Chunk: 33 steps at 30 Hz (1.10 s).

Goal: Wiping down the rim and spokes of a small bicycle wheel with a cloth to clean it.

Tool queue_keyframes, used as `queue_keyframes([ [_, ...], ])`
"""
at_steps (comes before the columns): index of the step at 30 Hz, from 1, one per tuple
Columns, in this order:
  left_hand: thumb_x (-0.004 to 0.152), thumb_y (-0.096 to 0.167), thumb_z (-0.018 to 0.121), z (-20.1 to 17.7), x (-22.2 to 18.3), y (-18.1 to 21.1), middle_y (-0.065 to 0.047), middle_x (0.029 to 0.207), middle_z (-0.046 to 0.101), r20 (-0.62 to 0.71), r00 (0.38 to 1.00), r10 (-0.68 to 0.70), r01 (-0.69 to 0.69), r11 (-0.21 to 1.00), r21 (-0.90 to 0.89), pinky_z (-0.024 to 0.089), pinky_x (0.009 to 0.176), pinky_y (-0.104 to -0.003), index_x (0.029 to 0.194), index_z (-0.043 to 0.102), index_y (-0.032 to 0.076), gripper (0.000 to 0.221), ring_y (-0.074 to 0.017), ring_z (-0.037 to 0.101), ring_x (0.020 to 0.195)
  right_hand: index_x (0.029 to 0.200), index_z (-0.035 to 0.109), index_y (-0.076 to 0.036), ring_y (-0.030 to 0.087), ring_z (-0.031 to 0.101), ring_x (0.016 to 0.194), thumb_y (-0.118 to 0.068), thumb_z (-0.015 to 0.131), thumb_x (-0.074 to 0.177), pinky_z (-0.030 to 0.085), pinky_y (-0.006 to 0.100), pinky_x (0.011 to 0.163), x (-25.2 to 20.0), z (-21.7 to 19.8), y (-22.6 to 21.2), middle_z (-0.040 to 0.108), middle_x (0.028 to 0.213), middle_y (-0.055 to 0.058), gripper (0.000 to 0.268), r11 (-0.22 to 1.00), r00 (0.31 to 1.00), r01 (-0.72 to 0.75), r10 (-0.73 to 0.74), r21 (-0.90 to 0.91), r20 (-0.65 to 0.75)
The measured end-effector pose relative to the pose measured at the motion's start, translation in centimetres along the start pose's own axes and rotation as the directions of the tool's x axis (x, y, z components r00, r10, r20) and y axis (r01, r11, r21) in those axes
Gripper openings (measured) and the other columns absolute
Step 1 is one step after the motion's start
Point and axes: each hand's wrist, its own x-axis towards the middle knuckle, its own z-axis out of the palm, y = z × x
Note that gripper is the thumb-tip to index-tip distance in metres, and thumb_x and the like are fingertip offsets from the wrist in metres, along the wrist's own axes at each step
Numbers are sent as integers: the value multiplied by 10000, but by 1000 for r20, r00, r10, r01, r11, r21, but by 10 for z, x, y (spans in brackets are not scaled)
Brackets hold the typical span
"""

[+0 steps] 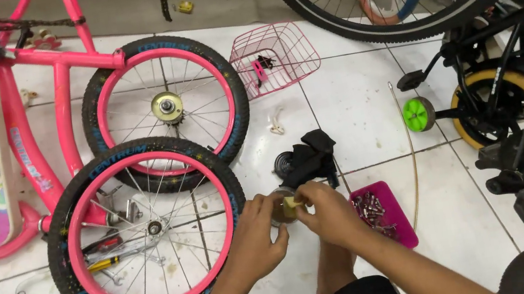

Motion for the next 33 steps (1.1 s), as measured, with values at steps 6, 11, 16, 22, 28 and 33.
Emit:
queue_keyframes([
  [6,733,89,631,30,16,-29,-129,1084,586,-12,1000,23,-23,998,52,482,813,-407,1203,589,69,472,-311,573,943,938,760,-65,137,686,792,-182,776,802,564,276,736,22,33,28,728,869,25,180,970,997,-22,39,241,-67],
  [11,738,92,646,45,23,-36,-118,1182,547,8,1000,6,-7,992,122,426,885,-413,1328,531,85,601,-305,528,1018,1034,669,-63,290,578,1065,-33,607,850,463,385,942,52,61,93,604,1174,109,196,981,955,104,-52,163,-291],
  [16,691,104,638,59,30,-39,-147,1278,521,-3,997,82,-80,979,188,390,953,-433,1343,516,54,665,-336,498,1111,975,732,-82,466,452,1275,47,583,735,375,524,1078,75,98,157,435,1518,276,310,994,974,50,-70,-95,-215],
  [22,705,83,643,65,28,-39,-164,1321,504,-2,997,81,-79,979,189,388,981,-436,1285,535,75,590,-353,499,1176,1048,673,69,414,543,1064,79,542,743,489,462,989,64,83,144,565,1309,220,332,998,984,32,-40,-45,-172],
  [28,717,55,634,59,27,-39,-177,1363,492,-34,995,95,-89,985,145,348,1078,-500,1283,539,78,575,-397,413,1377,1222,578,112,336,562,1190,51,560,779,472,376,1045,61,24,86,496,1332,197,448,989,918,69,-13,127,-396],
  [33,736,42,620,42,29,-34,-166,1418,469,-68,993,98,-87,985,151,310,1118,-494,1267,547,67,537,-394,314,1464,1339,502,152,402,497,1311,72,549,815,438,446,1107,58,-12,37,441,1409,255,532,963,793,240,-120,126,-598],
])
